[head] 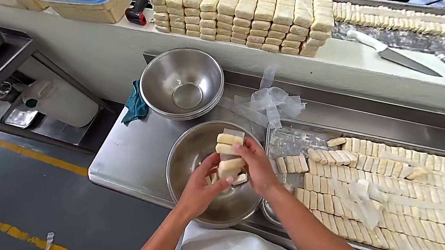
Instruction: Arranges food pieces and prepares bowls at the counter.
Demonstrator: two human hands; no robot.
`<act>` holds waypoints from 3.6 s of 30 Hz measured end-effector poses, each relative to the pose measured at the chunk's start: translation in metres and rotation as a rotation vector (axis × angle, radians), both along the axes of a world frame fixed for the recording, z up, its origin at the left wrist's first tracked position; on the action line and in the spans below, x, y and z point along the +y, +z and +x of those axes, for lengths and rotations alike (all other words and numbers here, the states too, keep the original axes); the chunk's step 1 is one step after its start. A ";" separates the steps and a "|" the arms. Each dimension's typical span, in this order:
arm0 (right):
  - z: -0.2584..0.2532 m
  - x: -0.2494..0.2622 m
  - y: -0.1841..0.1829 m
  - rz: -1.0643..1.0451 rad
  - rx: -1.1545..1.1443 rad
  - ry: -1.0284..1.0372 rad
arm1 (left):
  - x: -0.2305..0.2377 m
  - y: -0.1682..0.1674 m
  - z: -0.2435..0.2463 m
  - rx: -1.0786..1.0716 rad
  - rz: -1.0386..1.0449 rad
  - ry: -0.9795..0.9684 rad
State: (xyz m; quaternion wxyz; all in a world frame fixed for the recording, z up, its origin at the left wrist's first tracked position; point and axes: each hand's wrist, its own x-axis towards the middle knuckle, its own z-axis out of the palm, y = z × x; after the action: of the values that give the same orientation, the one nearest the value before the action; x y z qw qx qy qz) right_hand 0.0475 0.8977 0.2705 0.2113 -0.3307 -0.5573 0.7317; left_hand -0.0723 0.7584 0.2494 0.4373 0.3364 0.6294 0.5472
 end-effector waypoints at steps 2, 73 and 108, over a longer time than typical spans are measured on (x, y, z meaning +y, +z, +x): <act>0.004 -0.010 -0.001 0.002 -0.022 0.053 | 0.003 0.000 -0.003 0.033 -0.045 0.024; 0.160 0.113 -0.114 0.542 -0.973 -0.054 | 0.228 0.037 -0.060 0.209 -0.071 -0.038; 0.029 -0.006 -0.051 -0.264 -0.089 0.183 | 0.004 -0.024 0.001 -0.551 -0.093 0.233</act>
State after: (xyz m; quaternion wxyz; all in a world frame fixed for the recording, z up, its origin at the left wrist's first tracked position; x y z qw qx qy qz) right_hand 0.0765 0.8918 0.2197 0.0736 -0.3355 -0.4928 0.7995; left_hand -0.0710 0.7628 0.2258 0.5409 0.0801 0.5458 0.6350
